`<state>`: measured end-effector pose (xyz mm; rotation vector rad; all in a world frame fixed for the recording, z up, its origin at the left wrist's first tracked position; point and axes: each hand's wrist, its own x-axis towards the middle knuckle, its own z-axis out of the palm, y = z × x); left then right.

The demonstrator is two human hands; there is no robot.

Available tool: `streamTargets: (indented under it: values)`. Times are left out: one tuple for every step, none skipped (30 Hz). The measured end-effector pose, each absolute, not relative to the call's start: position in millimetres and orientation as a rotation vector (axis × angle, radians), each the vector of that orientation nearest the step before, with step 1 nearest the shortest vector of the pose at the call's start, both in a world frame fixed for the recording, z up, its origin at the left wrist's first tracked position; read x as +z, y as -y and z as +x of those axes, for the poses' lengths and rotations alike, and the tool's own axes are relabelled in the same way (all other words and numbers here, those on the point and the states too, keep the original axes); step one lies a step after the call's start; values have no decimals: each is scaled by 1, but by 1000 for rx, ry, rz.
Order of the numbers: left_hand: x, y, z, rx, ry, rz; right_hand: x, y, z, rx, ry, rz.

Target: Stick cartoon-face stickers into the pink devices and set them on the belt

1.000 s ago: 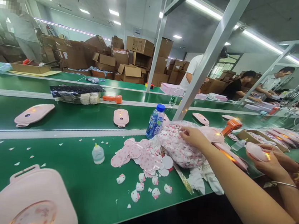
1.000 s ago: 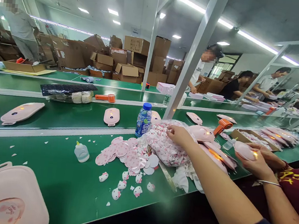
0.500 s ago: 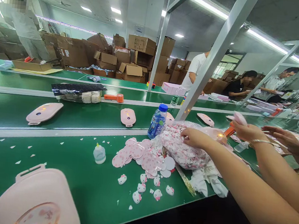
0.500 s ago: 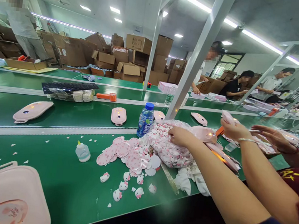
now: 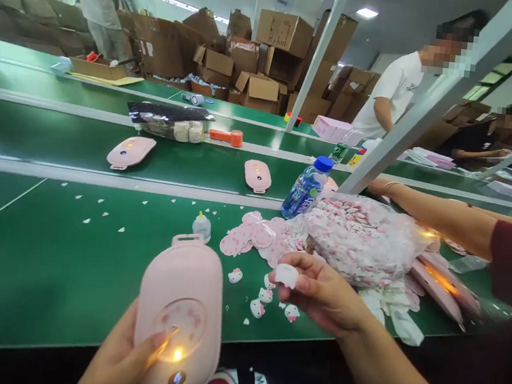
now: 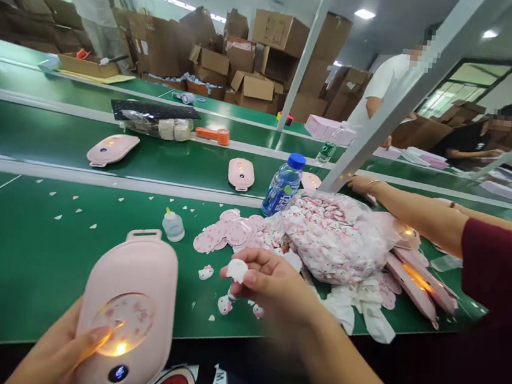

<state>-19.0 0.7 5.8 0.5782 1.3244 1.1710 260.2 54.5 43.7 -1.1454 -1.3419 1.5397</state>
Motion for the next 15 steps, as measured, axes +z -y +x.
streamTargets:
  values:
    - [5, -2, -17, 1169, -1289, 624, 38, -50, 247, 1620, 1289, -1081]
    - [4, -3, -15, 1156, -1246, 668, 34, -46, 236, 1693, 1235, -1027]
    - [3, -5, -14, 1137, -1204, 706, 32, -42, 228, 1743, 1191, -977]
    - [2, -5, -13, 1113, -1167, 735, 31, -39, 222, 1750, 1176, -953]
    - [1, -5, -12, 1095, -1134, 760, 32, -36, 217, 1695, 1220, -958]
    - [1, -5, -11, 1086, -1103, 780, 34, -32, 213, 1576, 1336, -977]
    - [0, -5, -11, 1085, -1078, 794, 36, -28, 208, 1394, 1510, -996]
    - [0, -4, -10, 1089, -1059, 807, 39, -25, 203, 1166, 1709, -996]
    - [0, -3, -8, 1091, -1044, 821, 41, -21, 198, 929, 1895, -975]
    - [-1, -2, -7, 1093, -1030, 835, 42, -19, 194, 733, 2043, -939]
    - [-1, -1, -6, 1095, -1019, 851, 43, -16, 189, 591, 2140, -903]
    - [-1, -1, -5, 1093, -1003, 862, 43, -15, 185, 500, 2194, -894]
    - [-1, 0, -4, 1095, -976, 868, 42, -14, 182, 445, 2224, -905]
    - [-1, 1, -4, 1104, -936, 867, 41, -13, 180, 410, 2243, -923]
    - [-2, 2, -4, 1116, -890, 856, 39, -13, 178, 383, 2257, -942]
